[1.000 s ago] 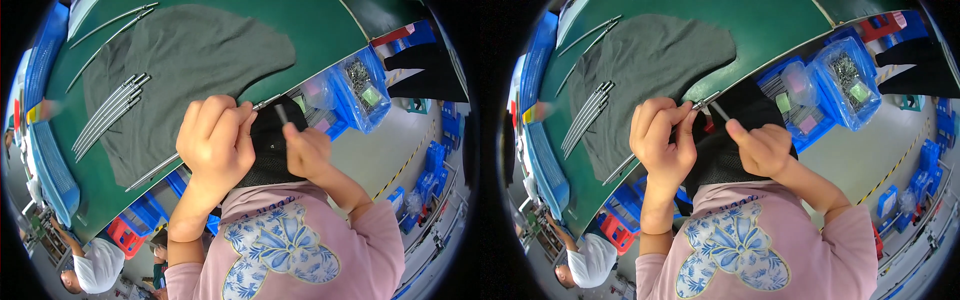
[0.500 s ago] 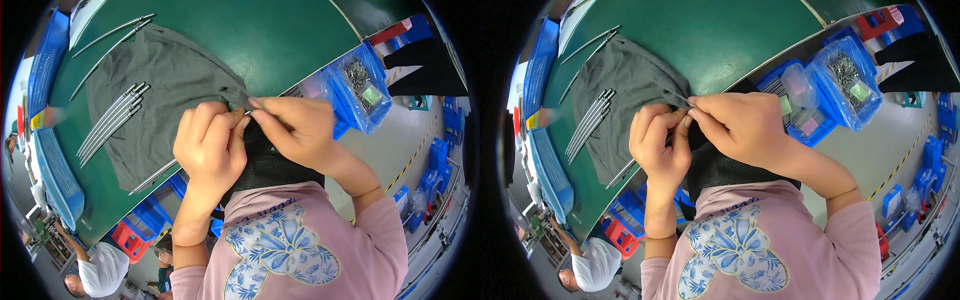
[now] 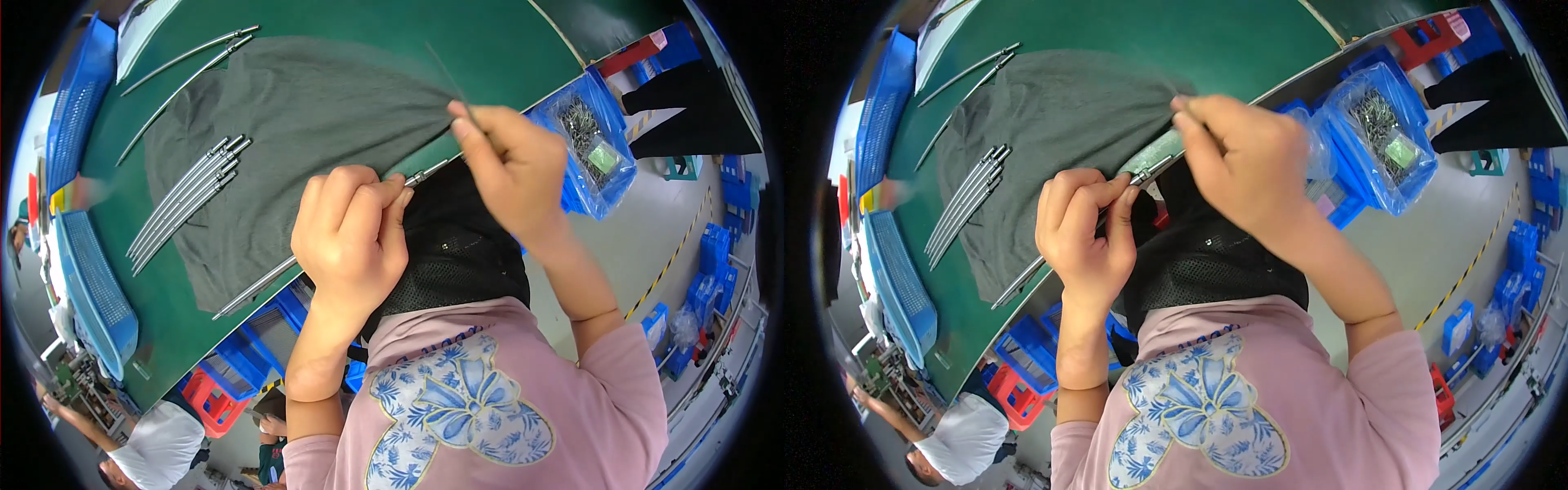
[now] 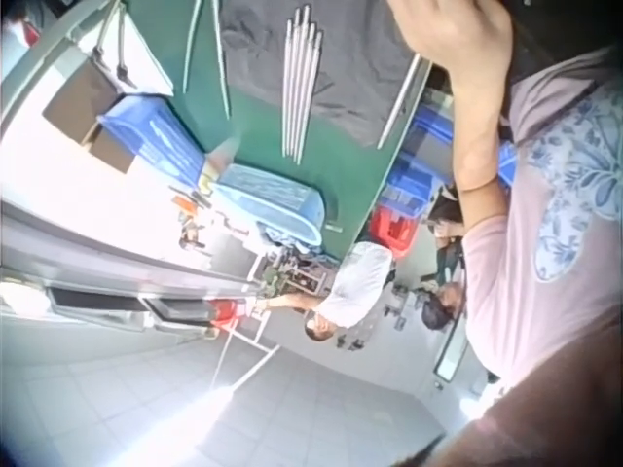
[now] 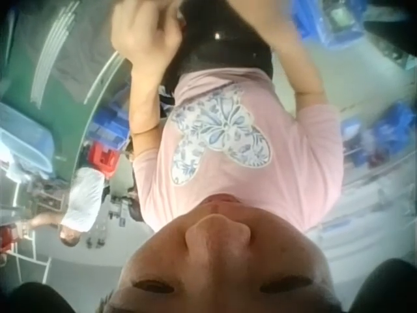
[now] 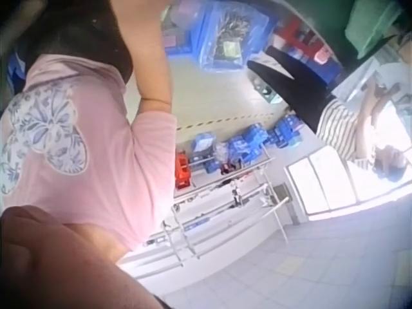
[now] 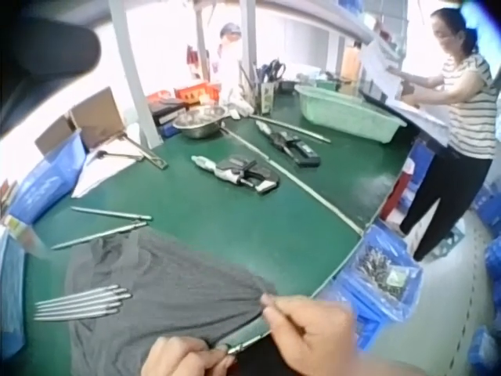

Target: The person is filing the ends of metal rods to smooth them and then measuring the rods using a digital micrometer.

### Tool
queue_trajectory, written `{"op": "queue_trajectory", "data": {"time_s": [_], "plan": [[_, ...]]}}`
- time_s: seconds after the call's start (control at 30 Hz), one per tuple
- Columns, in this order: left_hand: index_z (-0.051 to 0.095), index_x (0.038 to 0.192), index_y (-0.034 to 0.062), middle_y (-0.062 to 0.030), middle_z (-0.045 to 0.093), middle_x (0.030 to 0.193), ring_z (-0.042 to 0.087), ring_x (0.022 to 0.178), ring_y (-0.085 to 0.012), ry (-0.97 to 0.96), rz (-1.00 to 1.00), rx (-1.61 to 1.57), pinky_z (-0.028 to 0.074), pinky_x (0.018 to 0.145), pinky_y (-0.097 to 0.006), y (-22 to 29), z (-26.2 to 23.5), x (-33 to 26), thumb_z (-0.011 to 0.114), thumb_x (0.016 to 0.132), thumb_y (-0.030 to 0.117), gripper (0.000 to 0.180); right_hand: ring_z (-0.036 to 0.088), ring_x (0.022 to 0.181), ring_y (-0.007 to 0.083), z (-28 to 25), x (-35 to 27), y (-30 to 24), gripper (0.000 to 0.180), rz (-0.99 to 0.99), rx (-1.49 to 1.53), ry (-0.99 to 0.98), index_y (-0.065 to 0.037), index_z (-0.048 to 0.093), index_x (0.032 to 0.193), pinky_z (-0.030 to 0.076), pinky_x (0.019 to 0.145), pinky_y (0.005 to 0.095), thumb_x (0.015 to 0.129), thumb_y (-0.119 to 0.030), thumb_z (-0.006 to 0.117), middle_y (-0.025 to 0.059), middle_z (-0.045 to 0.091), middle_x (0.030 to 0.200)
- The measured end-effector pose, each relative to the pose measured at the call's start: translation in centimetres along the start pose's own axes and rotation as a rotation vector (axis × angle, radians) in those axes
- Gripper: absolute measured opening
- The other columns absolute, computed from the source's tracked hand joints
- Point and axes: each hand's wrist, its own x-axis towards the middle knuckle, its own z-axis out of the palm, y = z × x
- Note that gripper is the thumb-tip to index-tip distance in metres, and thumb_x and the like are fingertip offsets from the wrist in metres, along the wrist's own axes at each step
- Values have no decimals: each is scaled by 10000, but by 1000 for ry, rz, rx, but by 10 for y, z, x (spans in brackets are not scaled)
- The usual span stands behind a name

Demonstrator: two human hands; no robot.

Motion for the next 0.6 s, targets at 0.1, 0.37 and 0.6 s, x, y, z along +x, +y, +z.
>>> {"op": "queue_trajectory", "data": {"time_s": [0.1,0.37,0.6], "plan": [[637,775,63,-46,561,766,511,629,-220,-5,2,22,414,532,-316,-1,-1,-2,741,632,14,184,617,564,287,-9,20,-3,225,-43,-236,-64,-59,680,965,463,493,361,813,-226,675,119,632,657],[652,800,53,-56,565,770,544,605,-214,47,2,28,428,528,-301,7,-19,-6,752,634,24,196,604,595,279,5,59,-9,259,-408,-357,-101,-88,678,991,479,547,380,810,-273,674,90,586,630],[680,852,47,-55,576,776,573,607,-206,204,75,53,450,516,-300,6,-28,-11,764,614,23,254,524,512,256,-3,26,-36,194,-250,318,-623,-48,626,691,396,464,333,798,-197,689,76,533,635]]}}
